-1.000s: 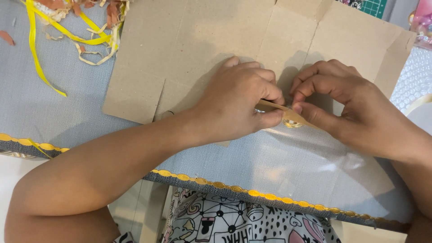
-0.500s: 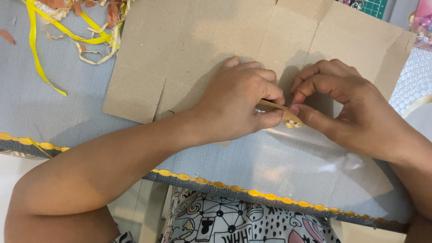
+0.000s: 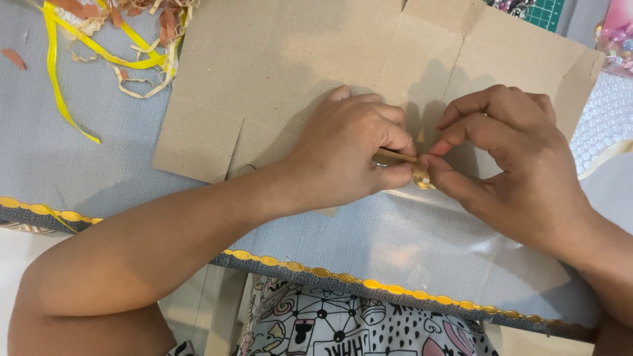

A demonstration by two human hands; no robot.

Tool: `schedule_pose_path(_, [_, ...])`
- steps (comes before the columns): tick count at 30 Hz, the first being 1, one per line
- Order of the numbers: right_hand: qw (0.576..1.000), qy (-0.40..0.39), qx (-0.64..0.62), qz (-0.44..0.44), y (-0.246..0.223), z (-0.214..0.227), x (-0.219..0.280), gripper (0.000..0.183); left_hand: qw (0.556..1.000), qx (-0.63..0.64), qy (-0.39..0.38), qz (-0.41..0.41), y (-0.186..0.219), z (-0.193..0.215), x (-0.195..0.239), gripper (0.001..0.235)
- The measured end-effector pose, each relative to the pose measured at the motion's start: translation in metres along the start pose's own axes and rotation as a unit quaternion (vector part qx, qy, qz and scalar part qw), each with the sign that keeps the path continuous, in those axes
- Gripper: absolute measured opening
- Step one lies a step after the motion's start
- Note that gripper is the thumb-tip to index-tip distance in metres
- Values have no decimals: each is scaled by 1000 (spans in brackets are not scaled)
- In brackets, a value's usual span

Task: The person folds a flat cardboard box along its pre-scored lines and secures the side flaps with clear adhesive tape. They use scissors to cut tape and press the flaps into place to form the box structure.

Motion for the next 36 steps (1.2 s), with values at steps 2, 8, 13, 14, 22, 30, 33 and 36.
schedule_pose_path(2, [997,36,54,32,-4,3,4,23,1000,8,15,-16,0,0,0,15])
schedule_pose_path(8, [986,63,132,74,-13,7,8,22,999,23,12,-23,0,0,-1,10])
schedule_pose_path(13, [983,83,146,78,-18,17,10,36,999,33,4,-12,1,0,0,9])
schedule_pose_path(14, [980,93,153,83,-18,20,12,44,999,33,-2,-8,2,-1,0,9])
schedule_pose_path(22, [969,99,195,117,-38,34,18,18,994,4,61,-92,17,8,10,9])
schedule_pose_path(30, [947,156,212,184,-52,36,11,14,986,-20,98,-131,26,16,15,11])
schedule_pose_path(33, [947,159,215,179,-49,33,11,13,987,-17,96,-125,26,16,16,10])
schedule_pose_path(36, [943,157,225,187,-49,32,10,12,987,-19,93,-129,26,16,16,8])
Point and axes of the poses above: each hand's wrist, its own x-axis away from the middle knuckle, its own z-axis out of the back of the hand, y = z × x, the point moved 7 cm from there along -x, towards the middle knuckle, and after that the axes turned 12 degrees about z, right-handed, at the moved point
